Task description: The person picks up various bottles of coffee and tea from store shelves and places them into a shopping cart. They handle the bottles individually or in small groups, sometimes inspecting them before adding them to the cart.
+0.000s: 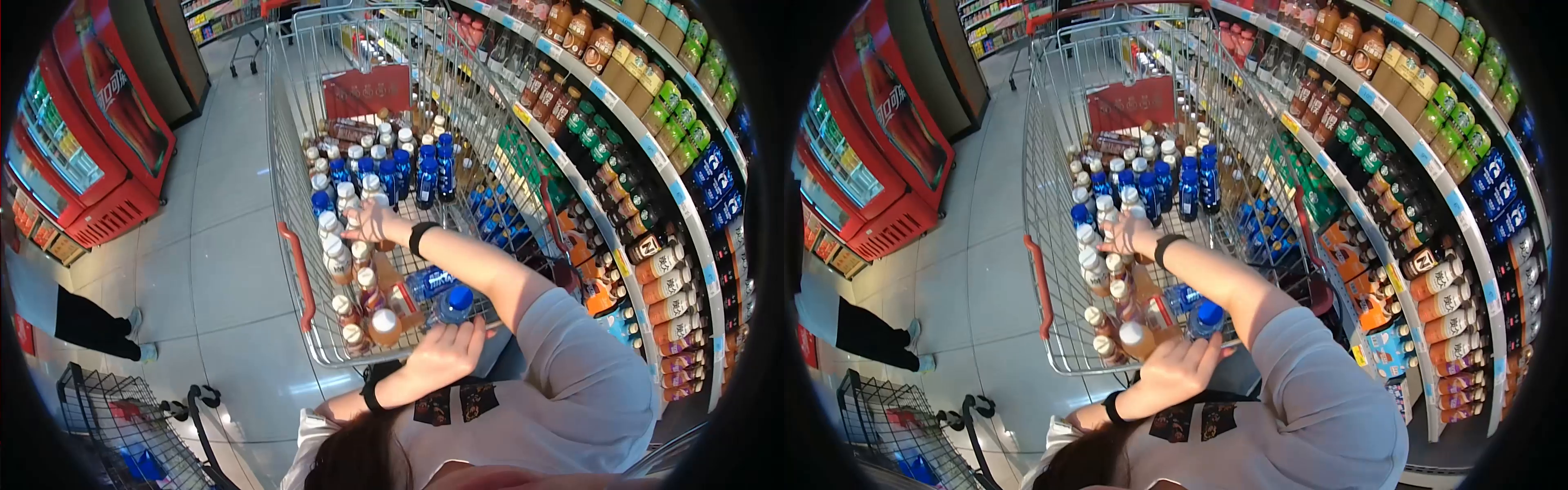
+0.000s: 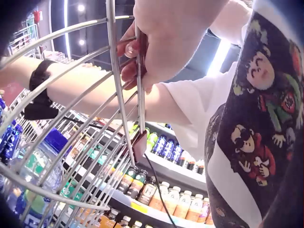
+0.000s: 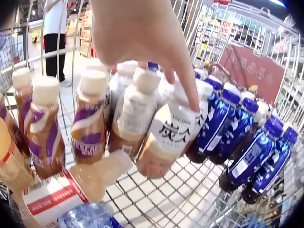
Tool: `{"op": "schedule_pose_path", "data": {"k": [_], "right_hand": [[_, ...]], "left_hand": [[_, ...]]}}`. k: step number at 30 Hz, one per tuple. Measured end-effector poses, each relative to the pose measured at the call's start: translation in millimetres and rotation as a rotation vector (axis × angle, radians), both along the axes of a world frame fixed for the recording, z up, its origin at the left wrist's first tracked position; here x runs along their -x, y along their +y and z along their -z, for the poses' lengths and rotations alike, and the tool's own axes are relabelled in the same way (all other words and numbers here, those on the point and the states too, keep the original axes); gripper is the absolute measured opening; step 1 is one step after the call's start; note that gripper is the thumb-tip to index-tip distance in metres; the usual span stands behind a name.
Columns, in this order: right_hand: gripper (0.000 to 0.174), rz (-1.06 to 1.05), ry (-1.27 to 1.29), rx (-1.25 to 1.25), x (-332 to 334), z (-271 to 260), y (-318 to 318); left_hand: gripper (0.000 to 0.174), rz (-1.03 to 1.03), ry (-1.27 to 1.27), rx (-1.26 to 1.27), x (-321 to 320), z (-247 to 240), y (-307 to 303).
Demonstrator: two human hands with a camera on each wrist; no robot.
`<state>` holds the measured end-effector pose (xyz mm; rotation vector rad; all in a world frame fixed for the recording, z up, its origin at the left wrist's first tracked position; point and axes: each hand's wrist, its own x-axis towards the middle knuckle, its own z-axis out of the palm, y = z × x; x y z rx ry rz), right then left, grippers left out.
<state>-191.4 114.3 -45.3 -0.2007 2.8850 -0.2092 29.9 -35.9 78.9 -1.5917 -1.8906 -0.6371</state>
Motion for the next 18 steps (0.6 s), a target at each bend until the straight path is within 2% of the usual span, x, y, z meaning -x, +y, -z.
{"op": "schedule_pose_path", "data": {"k": [2, 4, 6, 8, 13, 14, 18], "right_hand": [[0.075, 0.063, 0.017, 0.0, -1, 2, 0], [0.07, 0.007, 0.025, 0.015, 6, 10, 12], [0.066, 0.144, 0.088, -0.006, -4, 11, 22], [0.059, 0.088, 0.23, -0.064, -11, 2, 34], [0.051, 0.034, 0.247, -0.103, -17, 2, 66], [0.048, -0.054, 0.394, -0.122, -16, 9, 73], [0.049, -0.12, 0.241, 0.123, -6, 16, 56]], "left_hand": [[0.024, 0.001, 0.023, 0.009, 2, -1, -1], [0.024, -0.005, 0.038, 0.03, 2, 2, -2], [0.023, -0.001, 0.052, 0.033, 0, 2, 0], [0.024, 0.001, 0.077, 0.014, 2, 6, 2], [0.024, -0.008, 0.135, 0.008, 3, 6, 3], [0.024, -0.013, 0.139, 0.003, 2, 7, 3], [0.02, -0.024, 0.1, 0.05, 0, 2, 1]]}}
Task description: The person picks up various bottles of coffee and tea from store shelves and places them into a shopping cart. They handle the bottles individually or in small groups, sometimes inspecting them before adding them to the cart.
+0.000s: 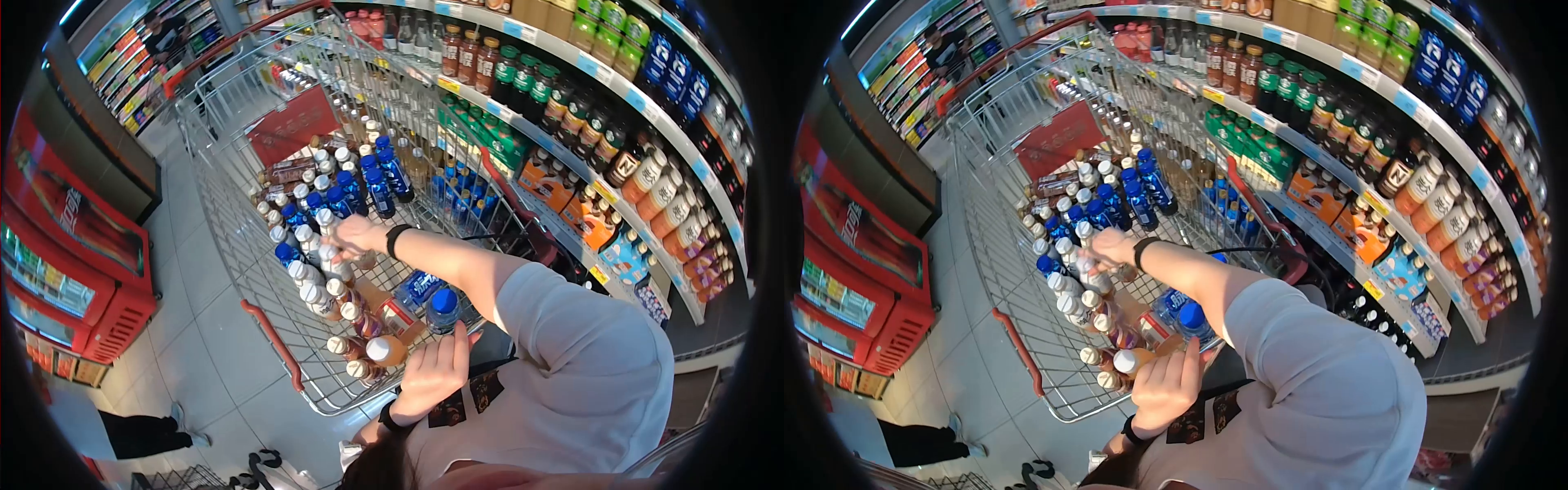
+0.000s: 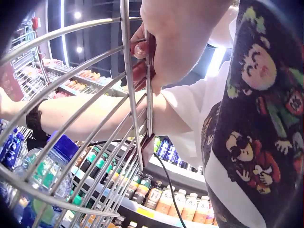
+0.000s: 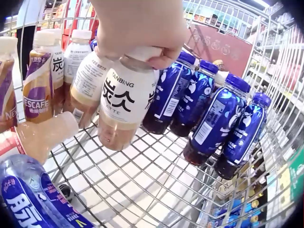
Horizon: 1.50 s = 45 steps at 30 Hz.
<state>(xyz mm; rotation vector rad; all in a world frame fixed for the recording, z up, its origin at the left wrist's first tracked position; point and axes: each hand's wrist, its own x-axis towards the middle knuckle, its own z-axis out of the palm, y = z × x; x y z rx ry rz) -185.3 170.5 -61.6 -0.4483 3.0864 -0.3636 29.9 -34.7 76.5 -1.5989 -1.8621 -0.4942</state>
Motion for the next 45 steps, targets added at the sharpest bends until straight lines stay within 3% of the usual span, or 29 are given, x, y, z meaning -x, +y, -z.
{"op": "schedule_pose_path", "data": {"k": [4, 8, 10, 13, 15, 18, 20, 24, 28, 31, 32, 34, 36, 38, 39, 40, 42, 43, 44, 45], "right_hand": [[0.056, -0.211, 0.237, -0.242, -6, 14, -36], [0.071, -0.288, 0.295, -0.209, -5, 21, -31], [0.072, -0.268, 0.227, -0.14, -2, 21, -30], [0.068, -0.362, 0.479, -0.25, 9, 36, -22], [0.063, -0.339, 0.437, -0.15, 8, 47, -20], [0.049, -0.177, 0.034, -0.067, -20, -12, -27], [0.036, -0.263, 0.108, -0.069, -38, -59, -24], [0.038, -0.282, 0.197, -0.158, -73, -135, -18], [0.039, -0.032, 0.243, -0.174, -142, -221, -5], [0.038, 0.07, 0.432, -0.088, -207, -276, 2], [0.038, 0.114, 0.465, -0.07, -230, -295, 2], [0.043, 0.163, 0.574, -0.076, -269, -321, 2], [0.039, 0.112, 0.669, -0.134, -311, -338, 8], [0.044, 0.179, 0.107, -0.073, -351, -397, -1], [0.048, 0.2, 0.376, -0.091, -375, -374, -5], [0.052, 0.215, 0.643, -0.117, -400, -358, -10], [0.056, 0.229, 0.487, -0.127, -444, -350, -17], [0.055, 0.256, 0.404, -0.131, -460, -339, -24], [0.053, 0.283, 0.322, -0.138, -476, -329, -31], [0.051, 0.303, 0.208, -0.1, -490, -318, -36]], "left_hand": [[0.02, -0.02, 0.007, 0.008, -1, -4, 1], [0.021, -0.016, -0.013, 0.009, -5, -5, 2], [0.021, -0.014, -0.005, -0.007, -3, -2, 2], [0.021, -0.031, -0.003, -0.008, -3, 0, 2], [0.02, -0.048, -0.007, -0.02, -7, 2, 2], [0.02, -0.038, -0.028, -0.02, -7, -2, 3], [0.02, -0.055, 0.008, 0.001, -5, -1, 3], [0.02, -0.04, -0.054, 0.014, -6, -2, 2], [0.028, -0.023, -0.164, -0.063, -7, 7, 4], [0.037, -0.081, -0.274, -0.127, -15, -5, 3], [0.048, -0.084, -0.414, -0.239, -17, 1, 1], [0.06, 0.057, -0.557, -0.454, -19, -6, 2], [0.08, 0.031, -0.654, -0.478, -27, -13, 8], [0.097, 0.18, -0.692, -0.503, -30, -18, 17], [0.108, 0.337, -0.734, -0.474, -32, -25, 24], [0.121, 0.398, -0.945, -0.496, -48, -32, 32], [0.131, 0.633, -0.942, -0.374, -56, -24, 45], [0.139, 0.744, -1.075, -0.251, -68, -25, 48], [0.129, 0.931, -1.348, -0.277, -89, -24, 56], [0.115, 0.886, -1.224, 0.003, -92, -28, 58]]}}
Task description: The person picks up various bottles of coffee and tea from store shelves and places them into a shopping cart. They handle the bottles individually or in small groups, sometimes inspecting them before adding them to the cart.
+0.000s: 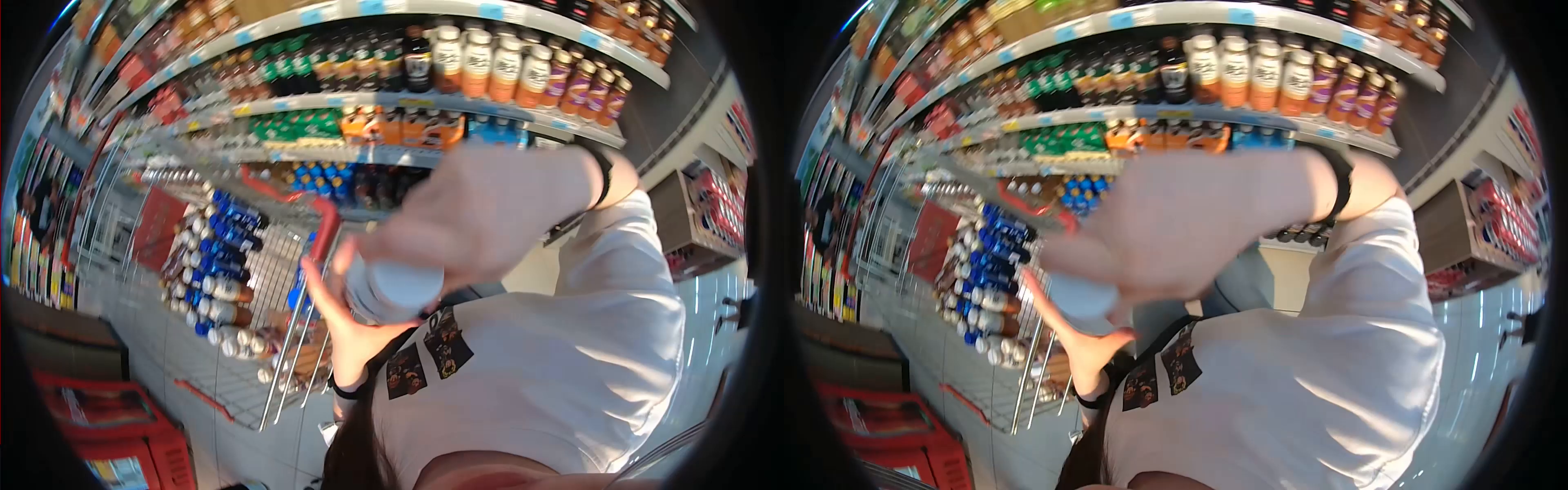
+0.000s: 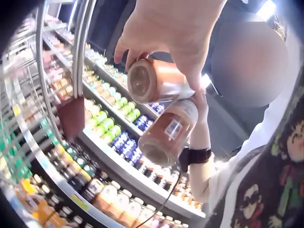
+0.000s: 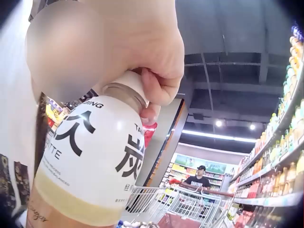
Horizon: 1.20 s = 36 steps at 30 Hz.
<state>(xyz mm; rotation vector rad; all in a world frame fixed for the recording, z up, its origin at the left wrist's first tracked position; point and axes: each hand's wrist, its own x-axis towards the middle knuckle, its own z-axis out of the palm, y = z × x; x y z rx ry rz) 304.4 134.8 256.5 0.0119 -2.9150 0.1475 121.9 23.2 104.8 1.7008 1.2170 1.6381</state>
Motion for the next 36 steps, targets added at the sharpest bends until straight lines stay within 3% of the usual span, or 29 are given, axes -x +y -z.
{"op": "schedule_pose_path", "data": {"k": [2, 4, 6, 7, 8, 9, 10, 13, 19, 23, 36], "right_hand": [[0.05, -0.039, 0.04, 0.099, -22, 26, -4], [0.049, 0.142, 0.015, 0.257, -47, 52, 3], [0.044, 0.397, -0.08, 0.379, -70, 55, 4], [0.04, 0.469, 0.027, 0.369, -83, 57, 8], [0.037, 0.536, 0.13, 0.355, -96, 61, 13], [0.033, 0.601, 0.231, 0.339, -109, 64, 19], [0.025, 0.642, 0.239, 0.227, -122, 65, 29], [0.015, 0.853, 0.182, 0.029, -155, 59, 63], [0.015, 1.07, 0.194, -0.229, -216, 79, 162], [0.015, 1.311, 0.117, -0.244, -220, 76, 191], [0.022, 1.248, 0.185, -0.603, -239, 109, 237]], "left_hand": [[0.095, 0.142, 0.233, 0.237, -7, 1, 10], [0.079, 0.267, 0.238, 0.422, -17, 16, 24], [0.081, 0.11, 0.298, 0.37, -19, 22, 27], [0.082, 0.027, 0.32, 0.342, -19, 25, 28], [0.085, -0.033, 0.256, 0.339, -15, 26, 29], [0.085, -0.022, 0.035, 0.297, -5, 36, 26], [0.075, -0.088, -0.111, 0.273, 2, 37, 20], [0.074, -0.308, -0.242, 0.115, 35, 36, 4], [0.072, -0.611, -0.265, 0.003, 97, 41, -25], [0.071, -0.678, -0.256, -0.011, 116, 48, -34], [0.07, -0.711, -0.231, 0.003, 140, 66, -47]]}}
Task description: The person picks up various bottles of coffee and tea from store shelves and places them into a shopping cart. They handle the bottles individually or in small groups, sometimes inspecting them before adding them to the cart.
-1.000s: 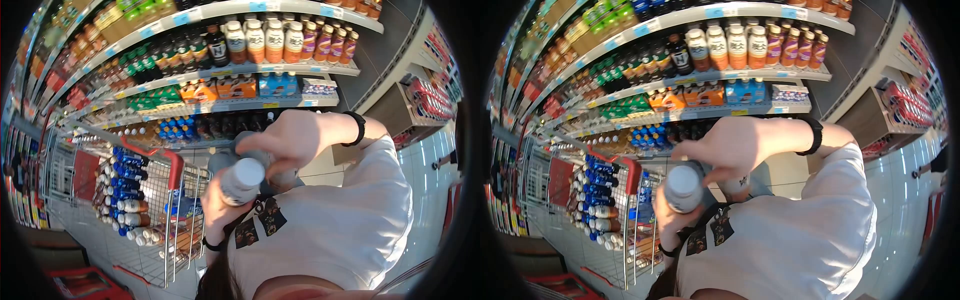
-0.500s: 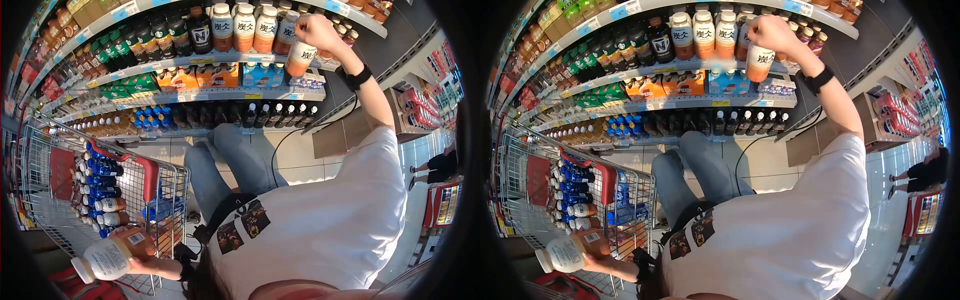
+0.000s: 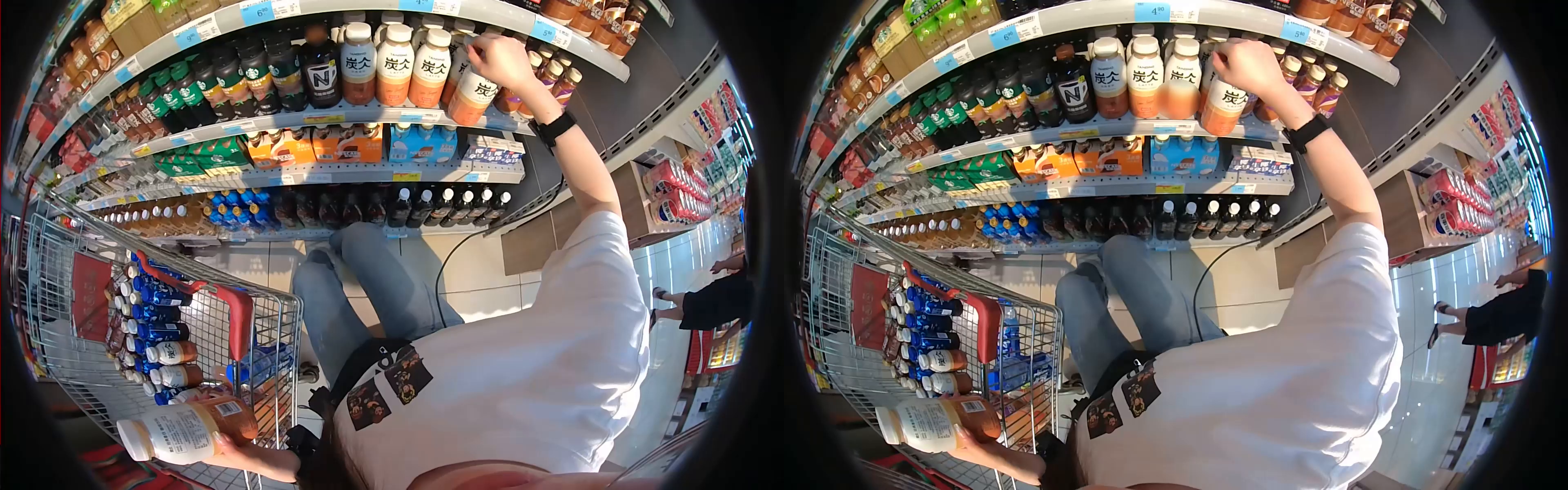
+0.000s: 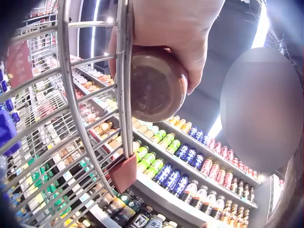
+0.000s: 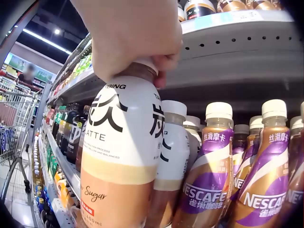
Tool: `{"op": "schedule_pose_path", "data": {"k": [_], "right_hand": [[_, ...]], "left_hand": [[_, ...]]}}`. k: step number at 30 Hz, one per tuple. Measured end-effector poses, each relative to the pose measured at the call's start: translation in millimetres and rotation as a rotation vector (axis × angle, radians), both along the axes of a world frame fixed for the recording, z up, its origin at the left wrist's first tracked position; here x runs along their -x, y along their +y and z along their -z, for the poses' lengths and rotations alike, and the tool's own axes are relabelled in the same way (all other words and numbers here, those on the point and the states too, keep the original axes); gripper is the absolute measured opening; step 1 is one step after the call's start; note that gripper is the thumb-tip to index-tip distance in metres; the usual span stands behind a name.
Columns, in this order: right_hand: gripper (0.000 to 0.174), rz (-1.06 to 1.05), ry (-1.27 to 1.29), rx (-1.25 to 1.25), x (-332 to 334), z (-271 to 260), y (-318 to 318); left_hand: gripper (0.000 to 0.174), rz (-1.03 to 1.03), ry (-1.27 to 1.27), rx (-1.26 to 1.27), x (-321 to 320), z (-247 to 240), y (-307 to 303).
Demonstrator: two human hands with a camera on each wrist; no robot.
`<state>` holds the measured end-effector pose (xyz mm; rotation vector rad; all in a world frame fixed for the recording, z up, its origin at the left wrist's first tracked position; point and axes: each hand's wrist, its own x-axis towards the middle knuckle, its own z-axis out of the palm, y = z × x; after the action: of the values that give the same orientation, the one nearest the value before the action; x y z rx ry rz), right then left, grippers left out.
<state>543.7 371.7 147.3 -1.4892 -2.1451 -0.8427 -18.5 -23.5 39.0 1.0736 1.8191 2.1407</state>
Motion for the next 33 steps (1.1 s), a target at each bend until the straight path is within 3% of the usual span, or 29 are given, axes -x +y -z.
{"op": "schedule_pose_path", "data": {"k": [4, 8, 15, 19, 24, 33], "right_hand": [[0.025, -0.03, -0.031, -0.049, -5, 8, 13], [0.024, -0.064, -0.061, -0.07, -6, 10, 20], [0.021, -0.082, -0.063, -0.098, -3, 12, 23], [0.019, -0.084, -0.059, -0.08, -6, 13, 28], [0.02, -0.059, -0.011, -0.007, 4, 8, 18], [0.026, -0.104, 0.039, -0.01, 38, 5, 26]], "left_hand": [[0.078, -0.181, -0.055, 0.016, -60, -37, 20], [0.072, -0.245, -0.055, 0.043, -65, -41, 23], [0.063, -0.279, -0.057, 0.056, -69, -41, 23], [0.079, -0.187, -0.117, 0.081, -62, -42, 20], [0.071, -0.21, -0.022, 0.1, -62, -42, 21], [0.083, -0.186, -0.111, 0.095, -81, -56, 29]]}}
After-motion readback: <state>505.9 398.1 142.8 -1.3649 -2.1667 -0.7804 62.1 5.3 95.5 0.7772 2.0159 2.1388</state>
